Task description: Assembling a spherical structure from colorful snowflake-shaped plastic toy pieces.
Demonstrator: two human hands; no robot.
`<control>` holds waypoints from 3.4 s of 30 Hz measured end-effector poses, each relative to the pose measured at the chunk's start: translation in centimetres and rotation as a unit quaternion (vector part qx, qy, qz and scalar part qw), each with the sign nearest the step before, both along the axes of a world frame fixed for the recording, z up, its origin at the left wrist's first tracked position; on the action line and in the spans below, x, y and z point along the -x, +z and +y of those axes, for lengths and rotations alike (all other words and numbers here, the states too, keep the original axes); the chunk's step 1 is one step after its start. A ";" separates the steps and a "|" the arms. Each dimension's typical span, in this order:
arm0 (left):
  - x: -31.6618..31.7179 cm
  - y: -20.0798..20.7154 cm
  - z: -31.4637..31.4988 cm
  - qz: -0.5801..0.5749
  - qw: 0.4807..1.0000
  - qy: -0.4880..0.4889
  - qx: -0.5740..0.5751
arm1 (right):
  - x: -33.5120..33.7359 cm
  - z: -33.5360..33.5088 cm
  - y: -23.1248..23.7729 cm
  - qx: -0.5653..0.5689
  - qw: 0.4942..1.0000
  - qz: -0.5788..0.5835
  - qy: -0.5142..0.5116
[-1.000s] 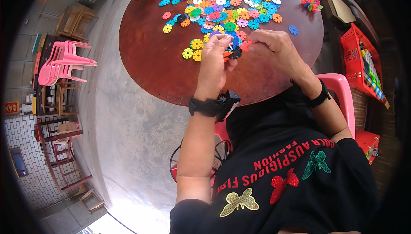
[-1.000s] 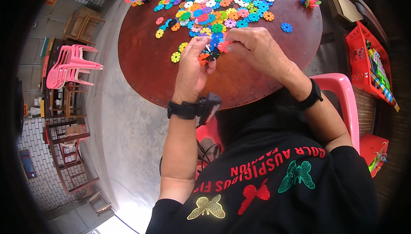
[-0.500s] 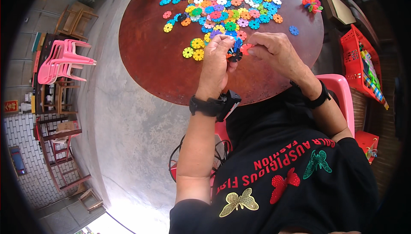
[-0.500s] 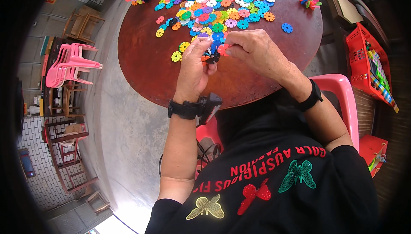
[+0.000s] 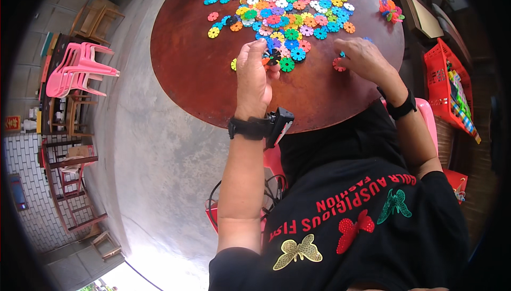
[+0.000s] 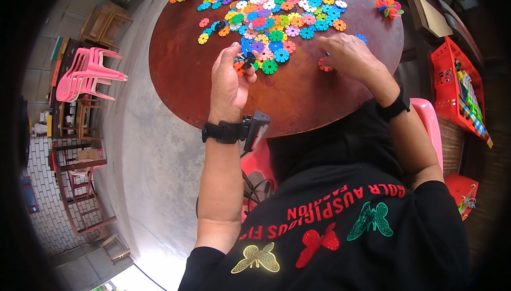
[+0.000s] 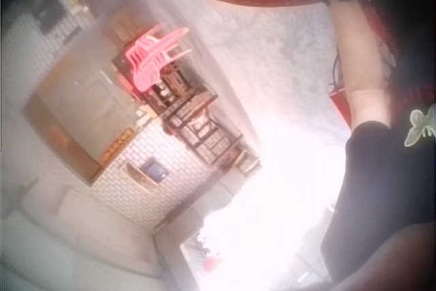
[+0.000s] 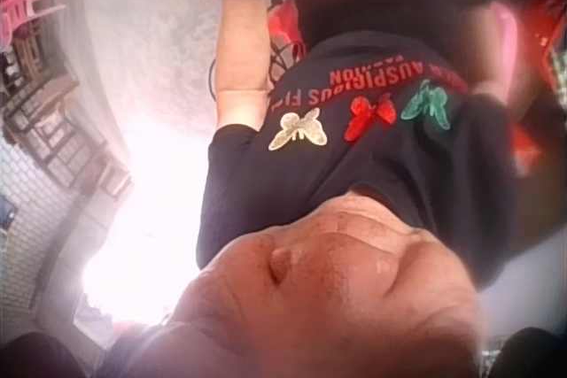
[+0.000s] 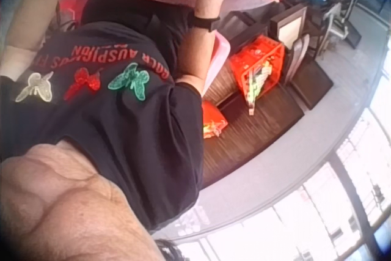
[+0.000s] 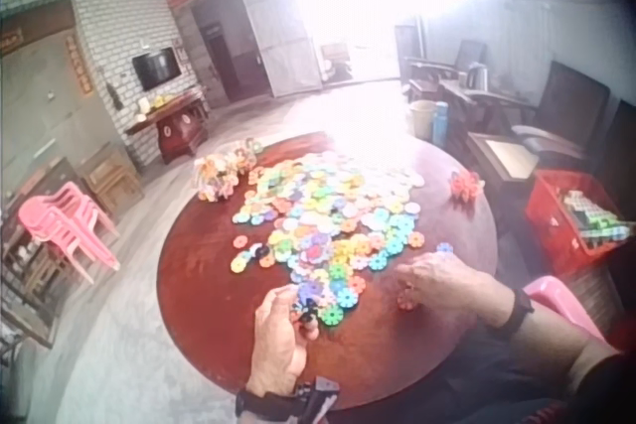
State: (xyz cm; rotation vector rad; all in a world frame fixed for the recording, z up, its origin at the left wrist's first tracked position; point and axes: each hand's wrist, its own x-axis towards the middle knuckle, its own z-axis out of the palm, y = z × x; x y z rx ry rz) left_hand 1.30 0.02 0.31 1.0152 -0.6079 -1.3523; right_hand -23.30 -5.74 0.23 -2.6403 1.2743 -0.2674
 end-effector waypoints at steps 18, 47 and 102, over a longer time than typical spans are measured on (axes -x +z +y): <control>0.1 0.2 0.0 -0.007 1.000 -0.007 0.004 | -6.1 -0.1 -1.3 0.056 0.996 -0.063 0.030; -0.8 0.0 -0.1 0.003 1.000 0.006 0.007 | -5.5 -0.2 0.1 0.021 0.999 -0.045 0.016; 1.0 0.9 0.2 0.047 0.997 -0.062 0.015 | -4.5 3.2 2.1 0.022 0.975 -0.212 0.062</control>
